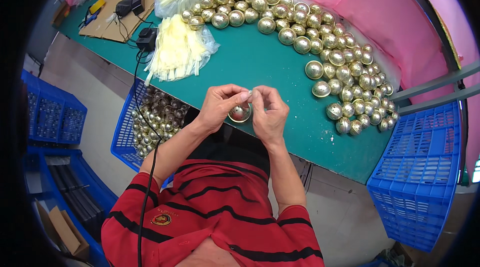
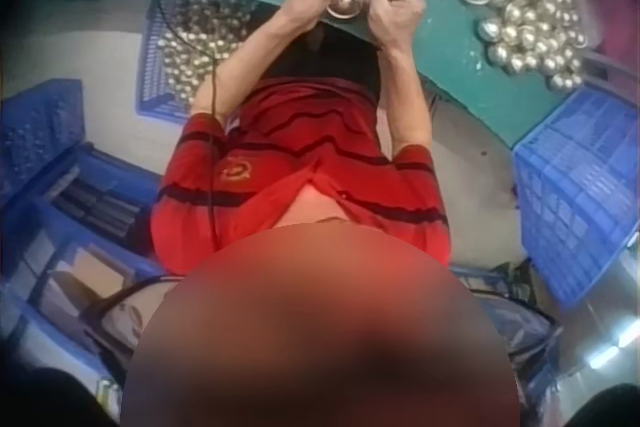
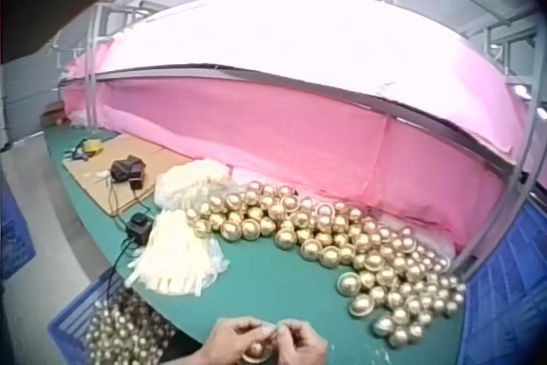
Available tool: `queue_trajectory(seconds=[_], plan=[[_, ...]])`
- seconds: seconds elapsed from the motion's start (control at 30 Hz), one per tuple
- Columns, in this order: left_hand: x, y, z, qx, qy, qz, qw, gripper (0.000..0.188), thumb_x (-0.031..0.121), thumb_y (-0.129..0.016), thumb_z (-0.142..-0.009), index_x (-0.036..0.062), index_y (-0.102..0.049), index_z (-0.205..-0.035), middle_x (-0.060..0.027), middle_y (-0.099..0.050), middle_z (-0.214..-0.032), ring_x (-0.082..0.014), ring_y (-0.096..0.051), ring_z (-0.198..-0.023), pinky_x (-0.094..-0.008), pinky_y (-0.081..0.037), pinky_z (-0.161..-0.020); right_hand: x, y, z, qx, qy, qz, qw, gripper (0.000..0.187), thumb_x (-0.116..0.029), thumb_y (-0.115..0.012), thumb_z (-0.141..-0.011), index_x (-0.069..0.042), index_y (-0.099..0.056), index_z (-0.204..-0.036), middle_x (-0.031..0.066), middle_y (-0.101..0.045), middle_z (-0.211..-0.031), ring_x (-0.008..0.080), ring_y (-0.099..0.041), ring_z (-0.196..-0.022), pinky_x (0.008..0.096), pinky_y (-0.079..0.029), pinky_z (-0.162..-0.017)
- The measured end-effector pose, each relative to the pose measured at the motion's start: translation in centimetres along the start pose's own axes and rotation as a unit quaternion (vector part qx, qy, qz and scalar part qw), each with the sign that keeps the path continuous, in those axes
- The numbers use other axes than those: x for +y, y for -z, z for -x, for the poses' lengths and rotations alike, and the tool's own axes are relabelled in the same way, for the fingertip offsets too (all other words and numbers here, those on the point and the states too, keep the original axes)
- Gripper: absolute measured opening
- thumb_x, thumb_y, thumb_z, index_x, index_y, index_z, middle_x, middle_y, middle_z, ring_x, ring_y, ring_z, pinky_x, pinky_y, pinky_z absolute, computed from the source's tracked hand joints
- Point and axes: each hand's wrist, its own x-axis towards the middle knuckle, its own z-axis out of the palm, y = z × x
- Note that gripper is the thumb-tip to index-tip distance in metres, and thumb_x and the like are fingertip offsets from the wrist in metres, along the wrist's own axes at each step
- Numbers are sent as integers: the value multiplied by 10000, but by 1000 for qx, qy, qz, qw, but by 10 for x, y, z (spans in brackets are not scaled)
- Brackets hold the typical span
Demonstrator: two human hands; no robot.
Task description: Manually attaching hanging strings to gold-colored spherical ornaments.
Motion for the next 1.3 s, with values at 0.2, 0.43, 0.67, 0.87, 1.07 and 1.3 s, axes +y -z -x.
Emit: queue_trajectory(seconds=[0.2, 0.43, 0.67, 0.87, 1.07, 1.3], plan=[[-2, 9, 6, -16, 31, 0, 999, 134, 101, -728, -982, -16, -741, -1046, -42, -732, -913, -83, -661, -796, -230, -543, -704, 4, 2, -1, -11, -7, -22, 1000, 71, -61, -627, -1038, 7, -646, -1049, 20, -693, -847, 38, -569, -695, 194, -445, -600], [7, 21, 16, -9, 30, -22, 999, 122, 123, -715, -995, 4, -721, -1020, -14, -702, -870, -59, -641, -751, -217, -525, -664, -3, -13, -3, -21, -72, -87, 993, 94, -81, -632, -1037, 9, -655, -1040, 42, -697, -818, 42, -510, -586, 199, -392, -515], [24, 46, 41, 32, -13, -29, 999, 109, 97, -706, -993, -7, -712, -1024, -17, -714, -880, -67, -660, -765, -226, -541, -700, -19, -34, -4, -76, -107, -112, 985, 114, -76, -647, -1022, 30, -680, -1050, 71, -718, -833, 65, -545, -588, 210, -427, -521], [31, 104, 85, 193, -58, -33, 979, 88, 59, -679, -995, -18, -707, -1028, -30, -719, -877, -67, -662, -744, -223, -551, -681, -9, -80, -18, -158, -58, -5, 986, 133, -90, -670, -1014, 16, -710, -1083, 57, -726, -858, 55, -547, -620, 210, -427, -544], [18, 188, 114, 363, -106, -160, 912, 76, 65, -683, -983, 2, -726, -990, -2, -701, -842, -49, -630, -728, -213, -512, -626, -4, -145, -44, -229, 93, 109, 963, 123, -68, -734, -949, 22, -757, -1030, 50, -721, -861, 86, -628, -714, 250, -517, -659], [-20, 240, 130, 459, -82, -288, 836, 153, 55, -693, -956, -7, -750, -1084, -32, -739, -931, -84, -644, -827, -265, -524, -755, 13, -216, -55, -278, 194, 164, 926, 129, -38, -737, -917, -15, -767, -1041, 107, -706, -859, 151, -638, -677, 273, -521, -647]])
